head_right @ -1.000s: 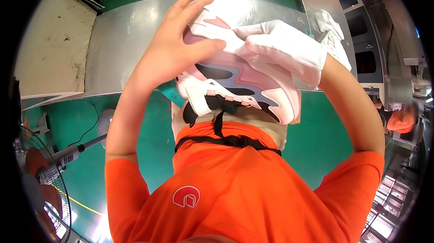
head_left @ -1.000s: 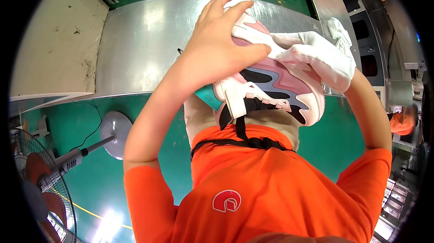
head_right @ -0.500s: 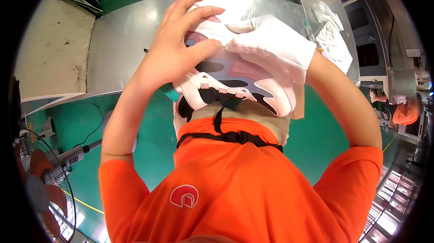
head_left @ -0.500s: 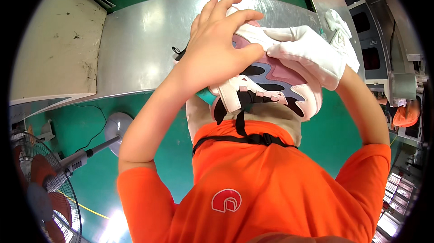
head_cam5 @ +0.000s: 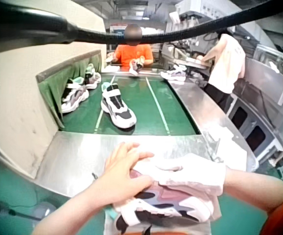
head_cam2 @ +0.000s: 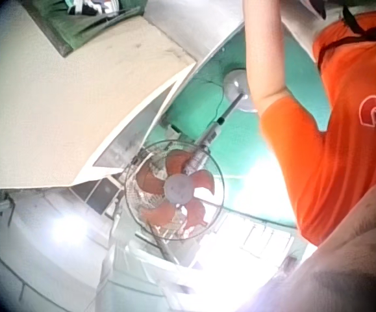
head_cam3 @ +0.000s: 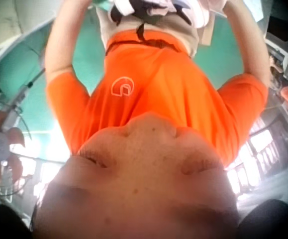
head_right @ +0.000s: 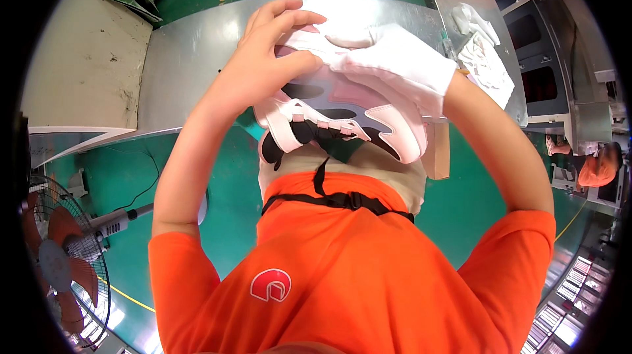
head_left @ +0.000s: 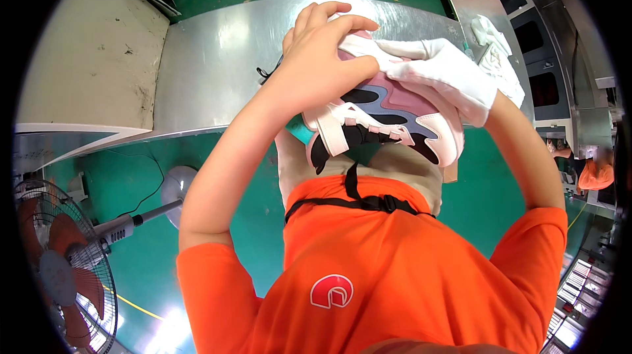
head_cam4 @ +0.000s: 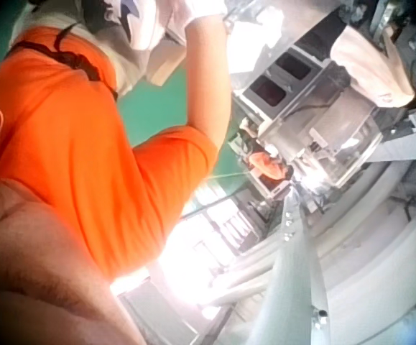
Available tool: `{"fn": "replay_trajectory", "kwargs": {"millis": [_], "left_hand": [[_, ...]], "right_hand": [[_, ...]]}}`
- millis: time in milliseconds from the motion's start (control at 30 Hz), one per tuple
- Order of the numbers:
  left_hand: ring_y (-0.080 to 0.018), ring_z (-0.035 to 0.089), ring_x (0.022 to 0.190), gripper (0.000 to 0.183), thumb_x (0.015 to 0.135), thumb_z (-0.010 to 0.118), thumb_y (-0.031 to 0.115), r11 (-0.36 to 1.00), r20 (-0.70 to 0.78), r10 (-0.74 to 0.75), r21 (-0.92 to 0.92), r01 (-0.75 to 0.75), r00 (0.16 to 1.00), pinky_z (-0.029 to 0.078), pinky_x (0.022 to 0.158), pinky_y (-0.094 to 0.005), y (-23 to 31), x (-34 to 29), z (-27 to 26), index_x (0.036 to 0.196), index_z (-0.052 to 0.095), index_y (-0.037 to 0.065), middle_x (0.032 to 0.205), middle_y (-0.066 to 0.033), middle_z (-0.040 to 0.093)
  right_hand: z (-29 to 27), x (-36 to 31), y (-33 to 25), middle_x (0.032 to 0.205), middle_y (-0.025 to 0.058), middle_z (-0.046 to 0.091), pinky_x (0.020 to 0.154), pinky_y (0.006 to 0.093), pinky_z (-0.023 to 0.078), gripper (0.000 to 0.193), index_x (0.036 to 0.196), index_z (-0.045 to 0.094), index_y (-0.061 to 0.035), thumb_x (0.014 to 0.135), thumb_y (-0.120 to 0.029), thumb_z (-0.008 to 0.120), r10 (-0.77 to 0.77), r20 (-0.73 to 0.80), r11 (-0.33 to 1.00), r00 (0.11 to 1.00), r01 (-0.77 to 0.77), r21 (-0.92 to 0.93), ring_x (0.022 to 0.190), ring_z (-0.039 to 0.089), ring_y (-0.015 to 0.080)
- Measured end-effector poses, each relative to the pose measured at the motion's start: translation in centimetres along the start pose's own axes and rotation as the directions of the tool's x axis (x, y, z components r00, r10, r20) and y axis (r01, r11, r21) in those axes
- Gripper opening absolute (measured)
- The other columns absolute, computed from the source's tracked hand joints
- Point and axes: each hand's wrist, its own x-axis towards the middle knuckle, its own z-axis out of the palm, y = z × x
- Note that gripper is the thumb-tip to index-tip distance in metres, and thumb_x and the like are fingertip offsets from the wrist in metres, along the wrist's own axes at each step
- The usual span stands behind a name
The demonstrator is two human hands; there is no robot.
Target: The person uses a syringe to apply a liquid substance to the seams and surfaces of a multi-colored sneaker. They then wipe the shoe with a white cloth, repeating the process on different sections of the shoe. The person handles multiple sneakers on a metal table, applying the liquid and wiping them down.
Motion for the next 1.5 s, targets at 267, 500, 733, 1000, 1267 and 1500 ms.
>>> {"fn": "replay_trajectory", "kwargs": {"millis": [267,500,733,1000,1267,1500], "left_hand": [[-0.0287,0.04,0.133,0.051,0.075,0.076,0.027,0.999,0.054,-0.024,0.036,0.022,0.998,0.043,0.103,-0.0375,0.4,0.3,-0.2,0.122,0.064,0.013,0.147,-0.0141,0.034],[-0.032,0.032,0.139,0.058,0.063,0.074,0.039,0.999,-0.06,-0.034,-0.011,0.033,0.998,0.024,0.114,-0.0473,0.1,0.3,0.6,0.115,0.069,0.015,0.143,-0.0164,0.043],[-0.0345,0.034,0.138,0.06,0.067,0.078,0.042,0.989,-0.027,-0.003,0.146,0.007,1.0,0.031,0.11,-0.0448,0.8,0.4,0.6,0.118,0.066,0.012,0.144,-0.0188,0.04],[-0.0347,0.037,0.136,0.059,0.072,0.078,0.044,0.984,-0.042,0.05,0.173,-0.042,0.998,0.034,0.11,-0.0413,0.6,0.0,0.5,0.121,0.065,0.014,0.146,-0.0196,0.038],[-0.0364,0.026,0.147,0.048,0.081,0.073,0.035,0.964,-0.036,0.209,0.176,-0.2,0.977,0.002,0.118,-0.0584,3.4,-1.5,1.7,0.124,0.065,0.016,0.149,-0.0144,0.044],[-0.0352,0.044,0.136,0.041,0.081,0.068,0.028,0.987,0.168,0.137,0.065,-0.149,0.976,0.0,0.12,-0.055,4.6,0.0,2.4,0.115,0.064,0.008,0.128,-0.0143,0.06]], "right_hand": [[-0.1,-1.0,0.3,0.101,0.0067,0.067,0.082,0.0243,0.051,0.044,0.126,0.061,0.0067,0.087,-0.014,0.062,-0.004,-0.014,0.999,1.0,0.003,-0.034,0.089,0.062,0.0104],[0.2,-1.2,0.5,0.114,0.0097,0.065,0.088,0.025,0.049,0.053,0.138,0.053,0.0018,0.089,-0.016,0.062,-0.051,0.023,0.998,0.998,0.051,0.023,0.098,0.061,0.0122],[-0.1,-1.2,0.5,0.112,0.0072,0.065,0.085,0.0229,0.05,0.051,0.137,0.055,0.0015,0.089,-0.015,0.064,0.017,0.012,1.0,1.0,-0.017,-0.015,0.096,0.061,0.0102],[-0.5,-1.8,1.0,0.116,0.0087,0.065,0.09,0.0271,0.05,0.05,0.135,0.056,0.0024,0.09,-0.018,0.061,-0.071,0.009,0.997,0.997,0.071,0.001,0.101,0.061,0.0129],[-2.1,-5.0,4.0,0.113,0.0093,0.067,0.091,0.0269,0.049,0.053,0.135,0.055,0.0059,0.089,-0.021,0.056,-0.111,-0.078,0.994,0.991,0.112,0.017,0.099,0.061,0.012],[-0.5,-5.6,2.5,0.117,0.0105,0.067,0.088,0.0255,0.051,0.048,0.134,0.054,0.0073,0.09,-0.01,0.064,-0.013,-0.153,0.987,0.988,0.037,0.158,0.099,0.062,0.0097]]}}
